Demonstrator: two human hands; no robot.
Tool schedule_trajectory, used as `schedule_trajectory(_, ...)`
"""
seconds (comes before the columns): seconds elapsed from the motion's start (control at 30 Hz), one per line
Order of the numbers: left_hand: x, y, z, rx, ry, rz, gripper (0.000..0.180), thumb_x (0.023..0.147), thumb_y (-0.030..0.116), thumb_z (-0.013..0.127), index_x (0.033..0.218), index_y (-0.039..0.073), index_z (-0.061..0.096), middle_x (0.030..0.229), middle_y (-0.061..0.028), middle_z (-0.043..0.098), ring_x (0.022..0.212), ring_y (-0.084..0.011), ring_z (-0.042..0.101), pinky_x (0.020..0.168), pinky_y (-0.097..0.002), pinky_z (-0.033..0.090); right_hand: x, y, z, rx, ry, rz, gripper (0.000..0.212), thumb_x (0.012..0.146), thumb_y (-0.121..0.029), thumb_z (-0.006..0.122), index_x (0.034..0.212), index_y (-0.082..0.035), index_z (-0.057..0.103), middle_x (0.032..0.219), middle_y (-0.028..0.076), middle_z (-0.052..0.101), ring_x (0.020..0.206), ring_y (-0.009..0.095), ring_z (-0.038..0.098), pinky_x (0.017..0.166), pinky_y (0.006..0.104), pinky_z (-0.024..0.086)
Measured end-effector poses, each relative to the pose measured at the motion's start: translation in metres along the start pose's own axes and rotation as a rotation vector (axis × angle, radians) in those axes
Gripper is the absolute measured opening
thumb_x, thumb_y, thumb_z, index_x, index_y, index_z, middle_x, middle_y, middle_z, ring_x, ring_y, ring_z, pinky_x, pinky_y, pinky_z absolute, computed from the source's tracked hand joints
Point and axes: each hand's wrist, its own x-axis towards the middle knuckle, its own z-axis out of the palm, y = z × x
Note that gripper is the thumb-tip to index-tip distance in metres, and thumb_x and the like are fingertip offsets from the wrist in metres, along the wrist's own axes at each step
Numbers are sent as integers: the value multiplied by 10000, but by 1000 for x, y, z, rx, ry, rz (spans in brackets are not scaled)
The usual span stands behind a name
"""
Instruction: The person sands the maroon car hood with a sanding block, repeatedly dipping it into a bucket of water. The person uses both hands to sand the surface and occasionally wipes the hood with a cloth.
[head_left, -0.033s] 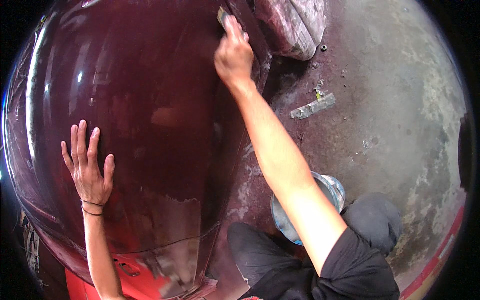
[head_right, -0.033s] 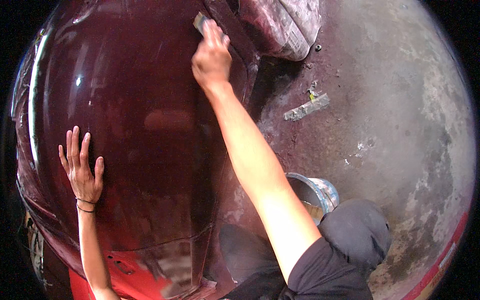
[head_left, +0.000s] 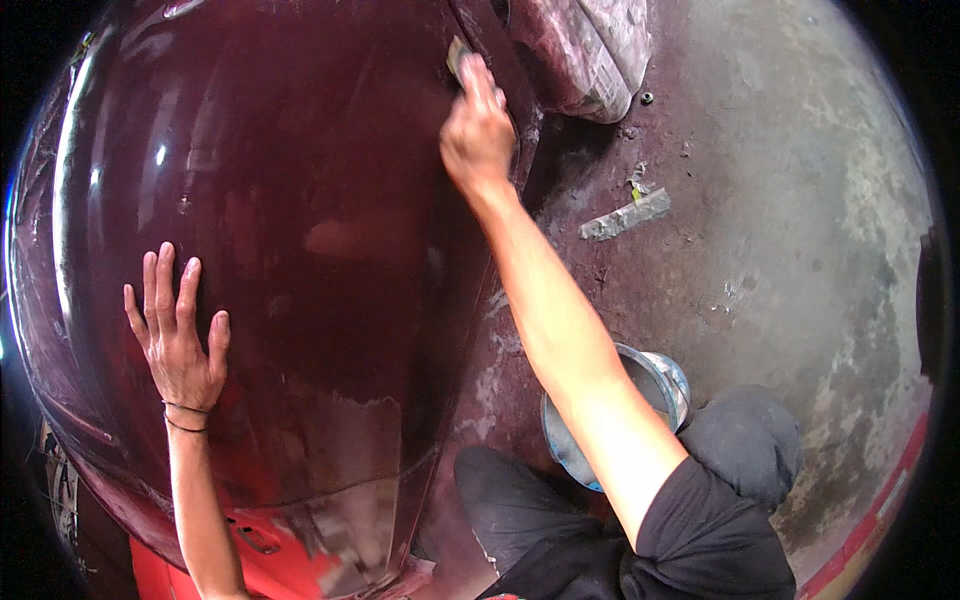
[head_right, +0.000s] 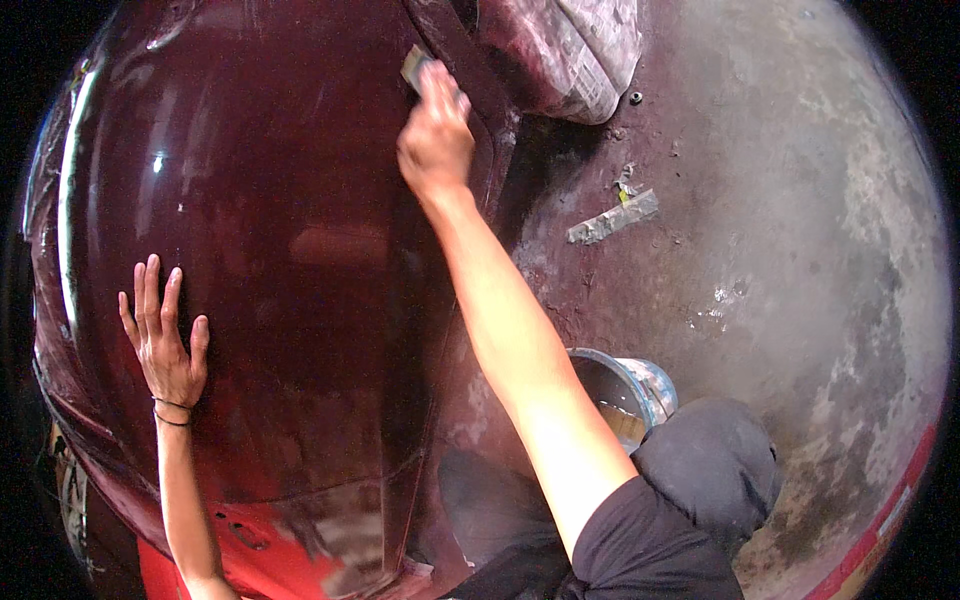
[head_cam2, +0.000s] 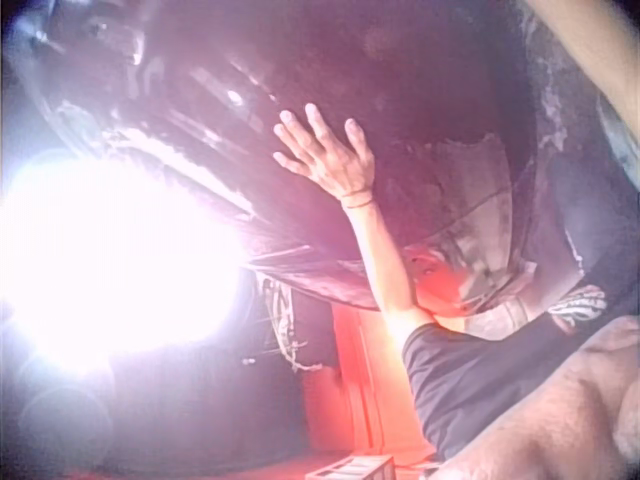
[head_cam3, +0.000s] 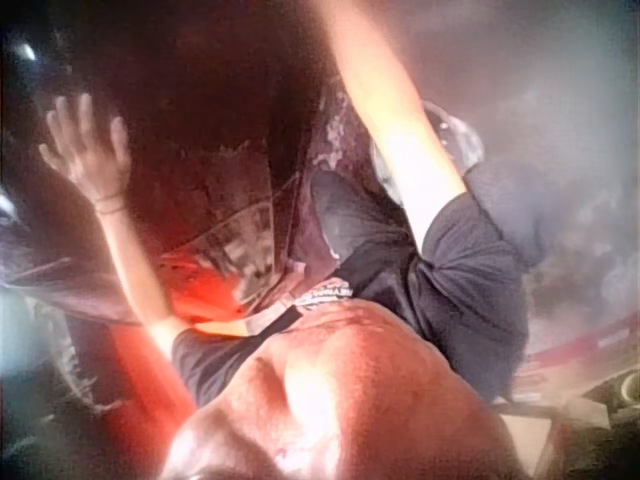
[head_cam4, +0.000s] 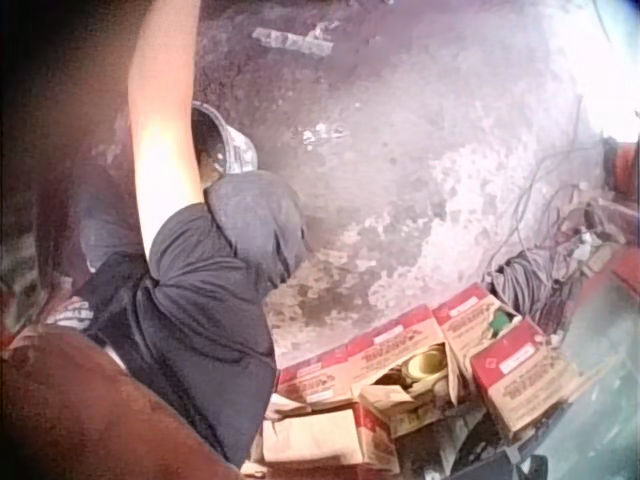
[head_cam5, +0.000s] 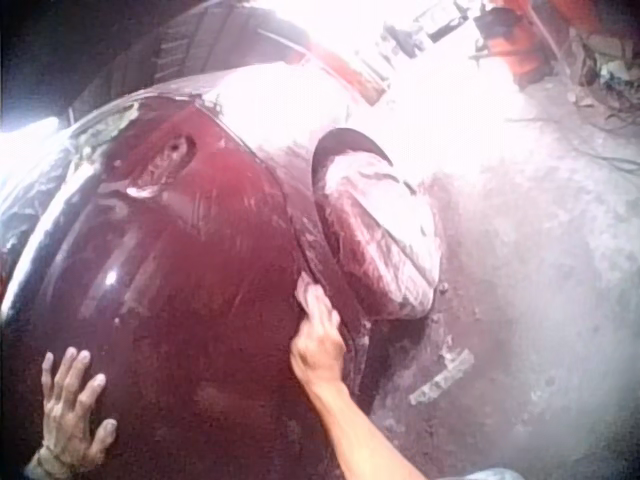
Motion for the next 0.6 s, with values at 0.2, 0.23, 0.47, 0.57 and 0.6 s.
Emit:
schedule_trajectory(0.2,-3,-1,-1,-3,-22,14,587,1074,345,552,1625,176,440,1739,-90,350,1636,-297,258,1338,-545,97,3,-7,-2,45,-33,11,484,1025,-54,466,1489,70,526,1539,306,539,1444,458,515,1236,547,380)
schedule_trajectory(0.23,0,1,-2,-8,-16,22,593,1077,331,551,1633,164,429,1742,-98,345,1638,-301,255,1337,-541,94,25,-18,2,58,-34,-46,487,1021,-60,476,1487,69,527,1544,301,535,1442,462,514,1231,559,382)
schedule_trajectory(0.47,2,2,2,-29,3,7,577,1062,354,566,1608,195,469,1730,-83,370,1632,-291,272,1339,-547,100,-17,17,-16,7,-163,207,580,1068,-61,417,1647,-55,388,1714,185,364,1580,371,357,1264,644,265)
schedule_trajectory(0.57,2,2,-1,-11,-16,11,595,1070,329,560,1629,167,436,1744,-95,341,1641,-303,245,1336,-548,92,-57,9,-11,51,-149,219,604,1067,-29,415,1666,-56,345,1737,186,314,1603,387,298,1278,635,239)
schedule_trajectory(0.6,-1,1,-2,-8,-21,13,595,1069,328,560,1629,168,436,1744,-94,341,1641,-301,246,1337,-546,93,-80,-9,-12,80,-170,178,625,1058,-27,430,1675,-61,329,1742,188,303,1610,391,279,1282,631,229)
